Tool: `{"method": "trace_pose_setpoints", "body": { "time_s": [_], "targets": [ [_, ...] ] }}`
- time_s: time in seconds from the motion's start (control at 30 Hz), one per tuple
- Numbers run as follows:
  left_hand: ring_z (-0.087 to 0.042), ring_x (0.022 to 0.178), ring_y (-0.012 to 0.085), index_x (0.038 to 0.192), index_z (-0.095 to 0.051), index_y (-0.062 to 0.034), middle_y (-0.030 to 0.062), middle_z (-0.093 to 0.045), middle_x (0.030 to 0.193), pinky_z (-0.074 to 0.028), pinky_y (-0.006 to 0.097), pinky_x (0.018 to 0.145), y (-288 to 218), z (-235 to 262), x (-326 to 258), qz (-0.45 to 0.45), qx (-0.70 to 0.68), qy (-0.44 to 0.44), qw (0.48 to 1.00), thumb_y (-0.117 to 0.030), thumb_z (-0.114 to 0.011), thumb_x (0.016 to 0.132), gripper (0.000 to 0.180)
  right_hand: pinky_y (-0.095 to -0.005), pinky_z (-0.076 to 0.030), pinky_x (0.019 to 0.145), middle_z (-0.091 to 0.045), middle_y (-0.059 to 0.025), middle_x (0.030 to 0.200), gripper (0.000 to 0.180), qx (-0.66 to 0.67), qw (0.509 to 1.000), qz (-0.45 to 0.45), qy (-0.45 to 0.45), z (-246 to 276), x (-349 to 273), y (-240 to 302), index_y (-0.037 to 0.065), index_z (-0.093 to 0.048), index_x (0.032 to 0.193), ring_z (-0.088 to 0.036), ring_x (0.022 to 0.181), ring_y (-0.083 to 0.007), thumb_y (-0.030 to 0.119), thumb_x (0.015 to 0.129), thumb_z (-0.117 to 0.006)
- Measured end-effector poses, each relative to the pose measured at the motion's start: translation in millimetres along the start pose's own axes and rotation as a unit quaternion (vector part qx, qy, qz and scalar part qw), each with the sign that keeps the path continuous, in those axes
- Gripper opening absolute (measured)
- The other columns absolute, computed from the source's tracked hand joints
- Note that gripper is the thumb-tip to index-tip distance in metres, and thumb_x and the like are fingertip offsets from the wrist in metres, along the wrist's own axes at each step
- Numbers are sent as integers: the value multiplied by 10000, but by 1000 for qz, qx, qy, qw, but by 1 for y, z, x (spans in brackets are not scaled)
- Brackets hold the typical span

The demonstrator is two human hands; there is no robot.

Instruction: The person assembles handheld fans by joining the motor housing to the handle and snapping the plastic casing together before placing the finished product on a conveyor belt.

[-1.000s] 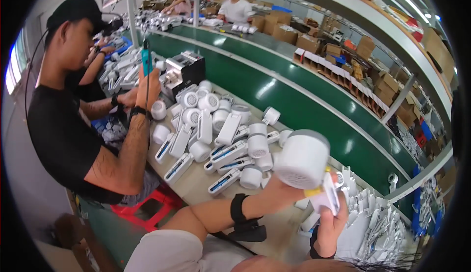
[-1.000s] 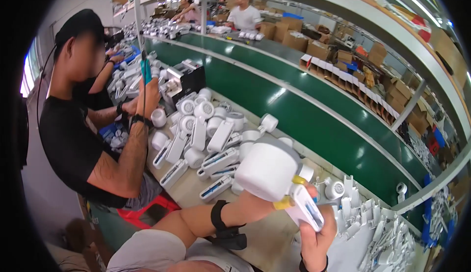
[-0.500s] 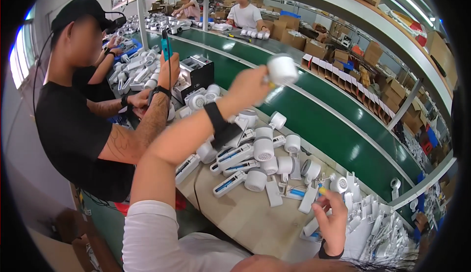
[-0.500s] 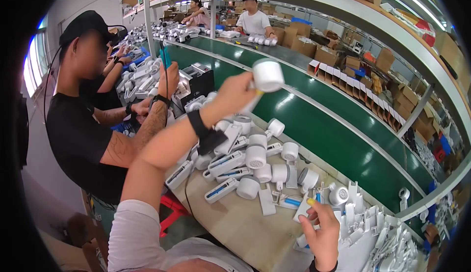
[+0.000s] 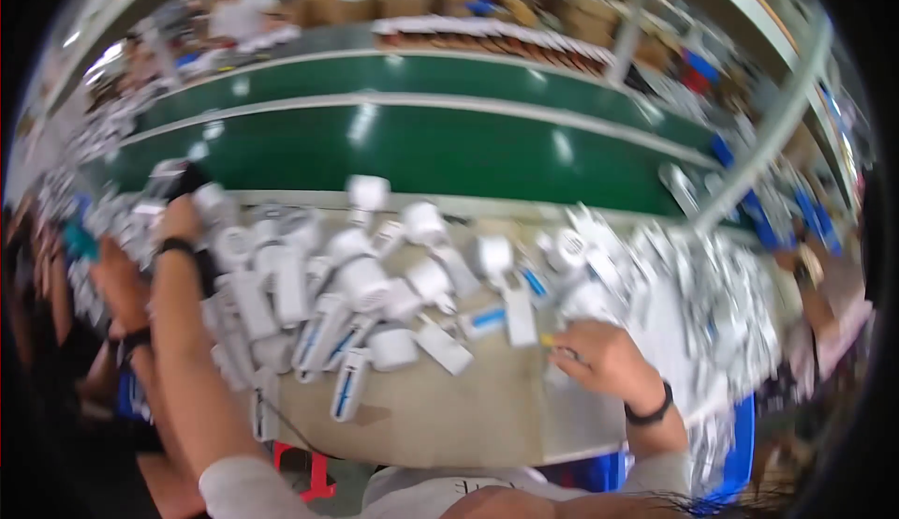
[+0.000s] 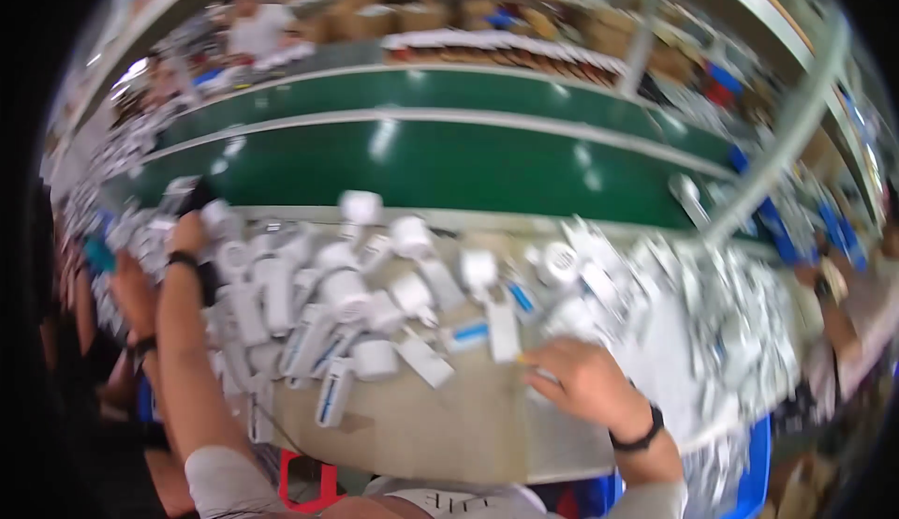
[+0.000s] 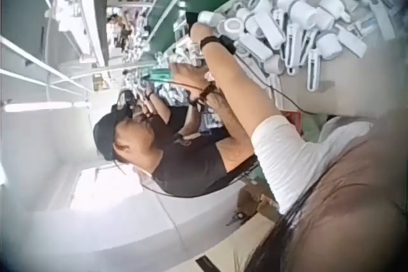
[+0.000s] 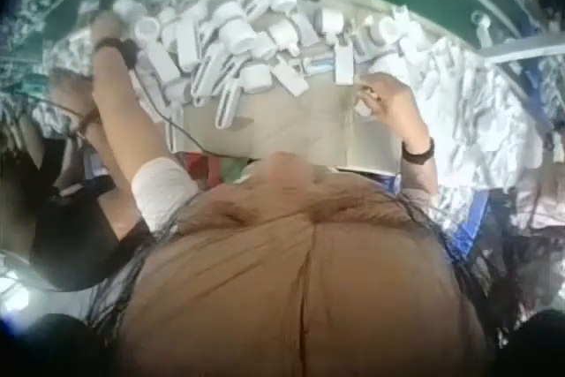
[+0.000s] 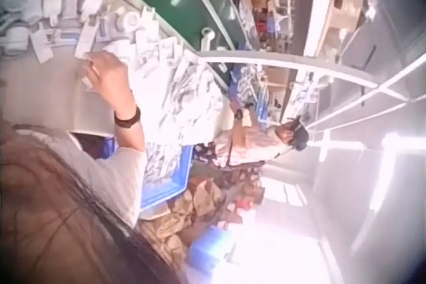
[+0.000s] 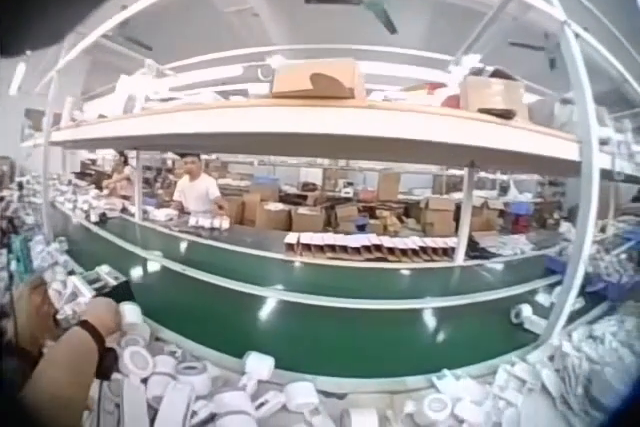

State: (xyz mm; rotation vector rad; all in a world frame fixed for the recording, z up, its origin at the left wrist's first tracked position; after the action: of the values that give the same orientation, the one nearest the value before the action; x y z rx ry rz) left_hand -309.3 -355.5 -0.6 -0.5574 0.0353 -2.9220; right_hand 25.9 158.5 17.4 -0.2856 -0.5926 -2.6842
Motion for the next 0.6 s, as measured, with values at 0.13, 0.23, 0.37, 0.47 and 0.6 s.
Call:
{"method": "trace_pose_setpoints", "body": {
  "time_s": [0.13,0.23,0.37,0.47,0.6],
  "targets": [
    [-562,942,401,861,-582,19,250,-599,930,-449,433,807,36,-48,30,-54,9,103,993,-159,-691,626,315,-331,-451,561,-580,-104,733,210,63,996,-60,-21,5,-14,-25,19,-609,888,-569,644,-262,103,713,-689],
    [-556,952,406,948,-583,0,241,-595,958,-452,438,808,37,-45,39,-119,92,139,979,-145,-656,666,326,-322,-454,567,-586,-96,740,210,94,988,-111,-48,12,-20,-43,18,-612,909,-568,644,-257,104,728,-676],
    [-525,1025,386,1109,-530,-9,216,-556,1102,-434,394,871,-50,34,15,-199,-20,-93,975,-74,-608,743,380,-319,-470,621,-612,-115,881,237,15,979,-167,-114,21,-1,-86,21,-613,954,-584,759,-255,134,749,-651],
    [-544,1058,251,1161,-526,-12,154,-564,1148,-431,317,867,-171,74,-53,-324,-388,-3,863,-46,-599,758,411,-359,-470,768,-570,-152,1084,404,-116,983,-108,-98,18,43,-107,47,-554,1095,-558,950,-295,178,727,-660],
    [-590,855,119,1031,-630,-63,81,-643,996,-457,231,694,-290,130,-212,-380,-512,198,745,-52,-619,756,276,-382,-442,862,-525,-147,1159,528,-91,971,-212,55,-10,64,-147,81,-486,1183,-521,1022,-331,167,696,-671]
  ]
}}
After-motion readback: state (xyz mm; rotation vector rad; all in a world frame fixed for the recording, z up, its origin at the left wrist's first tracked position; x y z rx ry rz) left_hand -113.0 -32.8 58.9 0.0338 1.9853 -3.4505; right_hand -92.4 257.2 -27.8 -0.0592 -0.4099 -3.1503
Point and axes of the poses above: each hand's wrist, its own x-axis towards the middle knuckle, its own z-axis out of the back of the hand, y = z × x, the point moved 5 cm from there along x, towards the middle knuckle
